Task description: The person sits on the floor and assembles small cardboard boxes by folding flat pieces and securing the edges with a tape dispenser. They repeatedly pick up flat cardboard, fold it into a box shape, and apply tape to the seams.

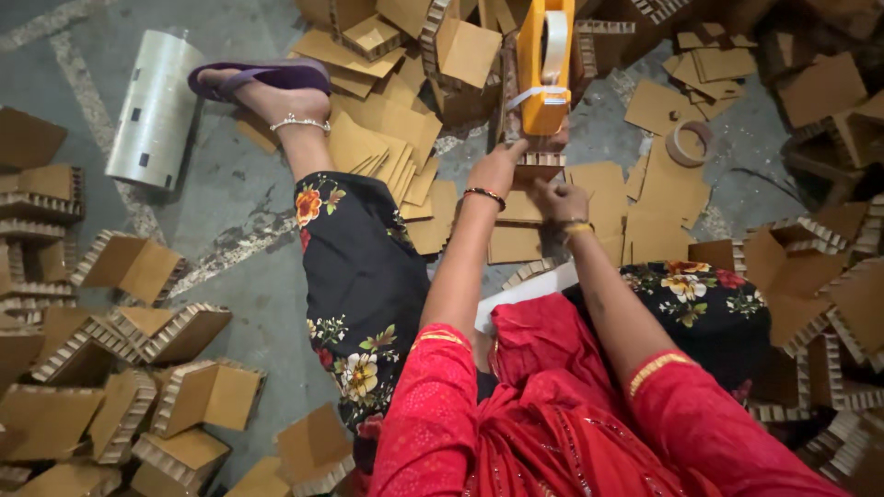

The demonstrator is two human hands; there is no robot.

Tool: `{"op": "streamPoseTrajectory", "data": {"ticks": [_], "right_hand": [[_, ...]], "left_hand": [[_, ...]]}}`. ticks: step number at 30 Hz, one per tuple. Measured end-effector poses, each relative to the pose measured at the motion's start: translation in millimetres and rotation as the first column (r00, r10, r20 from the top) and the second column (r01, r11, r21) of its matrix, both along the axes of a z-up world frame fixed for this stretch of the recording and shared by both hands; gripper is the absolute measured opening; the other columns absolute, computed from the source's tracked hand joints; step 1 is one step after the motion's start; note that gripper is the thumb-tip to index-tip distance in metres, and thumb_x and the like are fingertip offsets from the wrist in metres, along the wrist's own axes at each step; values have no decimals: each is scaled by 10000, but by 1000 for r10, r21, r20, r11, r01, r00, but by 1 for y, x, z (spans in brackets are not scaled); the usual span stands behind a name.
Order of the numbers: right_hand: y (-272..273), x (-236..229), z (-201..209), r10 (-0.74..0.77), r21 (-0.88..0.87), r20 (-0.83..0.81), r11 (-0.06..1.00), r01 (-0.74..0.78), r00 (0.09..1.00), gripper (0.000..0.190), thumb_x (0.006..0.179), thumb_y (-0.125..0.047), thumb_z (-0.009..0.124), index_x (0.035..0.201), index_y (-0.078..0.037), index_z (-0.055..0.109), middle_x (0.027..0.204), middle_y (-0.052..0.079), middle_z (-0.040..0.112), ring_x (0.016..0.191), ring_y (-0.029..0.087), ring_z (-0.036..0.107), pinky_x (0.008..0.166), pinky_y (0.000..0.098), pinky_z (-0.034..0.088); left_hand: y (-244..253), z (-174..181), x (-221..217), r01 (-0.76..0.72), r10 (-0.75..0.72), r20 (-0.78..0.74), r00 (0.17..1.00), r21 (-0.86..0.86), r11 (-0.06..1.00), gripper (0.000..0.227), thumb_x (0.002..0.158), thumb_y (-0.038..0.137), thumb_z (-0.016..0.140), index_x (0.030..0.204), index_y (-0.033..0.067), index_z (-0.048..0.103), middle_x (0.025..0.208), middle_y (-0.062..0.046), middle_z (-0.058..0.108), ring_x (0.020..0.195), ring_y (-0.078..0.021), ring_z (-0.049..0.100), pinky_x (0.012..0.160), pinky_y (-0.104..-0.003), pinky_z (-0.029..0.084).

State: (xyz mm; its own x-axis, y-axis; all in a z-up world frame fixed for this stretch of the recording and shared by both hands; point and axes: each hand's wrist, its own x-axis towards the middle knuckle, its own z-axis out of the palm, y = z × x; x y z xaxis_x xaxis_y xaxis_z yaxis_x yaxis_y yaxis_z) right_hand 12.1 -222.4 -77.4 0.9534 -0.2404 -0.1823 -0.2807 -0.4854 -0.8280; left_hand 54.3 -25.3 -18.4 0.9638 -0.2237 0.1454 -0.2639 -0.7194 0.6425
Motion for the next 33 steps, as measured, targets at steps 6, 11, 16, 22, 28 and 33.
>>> {"op": "streamPoseTrajectory", "data": {"ticks": [6, 11, 16, 22, 28, 33], "right_hand": [[5, 8, 68, 279, -676, 332, 736, 21, 901, 380, 626, -306, 872, 871, -44, 747, 833, 140, 718, 726, 321, 674, 605, 408, 529], [-29, 58, 74, 468, -145, 429, 880, -452, 772, 281, 889, -234, 800, 1086, -40, 751, 1055, 99, 757, 960, 254, 690, 835, 378, 552], [-31, 92, 81, 382, 390, 213, 810, -437, 899, 279, 1045, -340, 708, 1137, -91, 794, 992, 26, 800, 869, 116, 771, 818, 321, 608], [-20, 112, 93, 490, -550, 109, 754, -358, 865, 376, 887, -395, 903, 1002, -42, 842, 782, 117, 712, 664, 224, 641, 641, 369, 527], [-54, 56, 47, 494, 285, -31, 838, -466, 869, 344, 922, -303, 786, 1184, -82, 764, 1081, -40, 777, 946, 53, 684, 818, 248, 547], [-52, 38, 33, 406, 471, -110, 825, -313, 907, 361, 887, -198, 784, 1198, -100, 630, 1028, 42, 724, 915, 110, 677, 807, 310, 562]], "left_hand": [[-1, -1, -6, -25, 25, -9, 1000, 64, 998, 391, 979, 133, 447, 1326, 258, 577, 1206, -169, 684, 984, -413, 700, 789, -515, 561], [-2, 11, -8, -46, 46, 7, 999, 62, 997, 379, 979, 125, 459, 1310, 252, 593, 1156, -160, 692, 963, -408, 702, 781, -511, 561], [-2, 11, -14, -76, 73, 77, 994, 46, 996, 381, 970, 99, 464, 1294, 241, 604, 1108, -159, 693, 923, -394, 714, 758, -499, 574], [-7, 14, -8, 77, -89, 104, 991, 116, 990, 420, 952, 77, 478, 1299, 268, 620, 1068, -162, 692, 872, -396, 715, 717, -494, 579], [3, 46, -56, 194, -195, 331, 923, 37, 980, 307, 936, 117, 581, 1216, 239, 614, 1093, -62, 694, 918, -302, 735, 717, -427, 594], [12, 52, -86, 209, -244, 474, 846, 127, 970, 310, 816, 155, 662, 1121, 157, 605, 1258, -102, 665, 963, -301, 718, 723, -401, 597]]}}
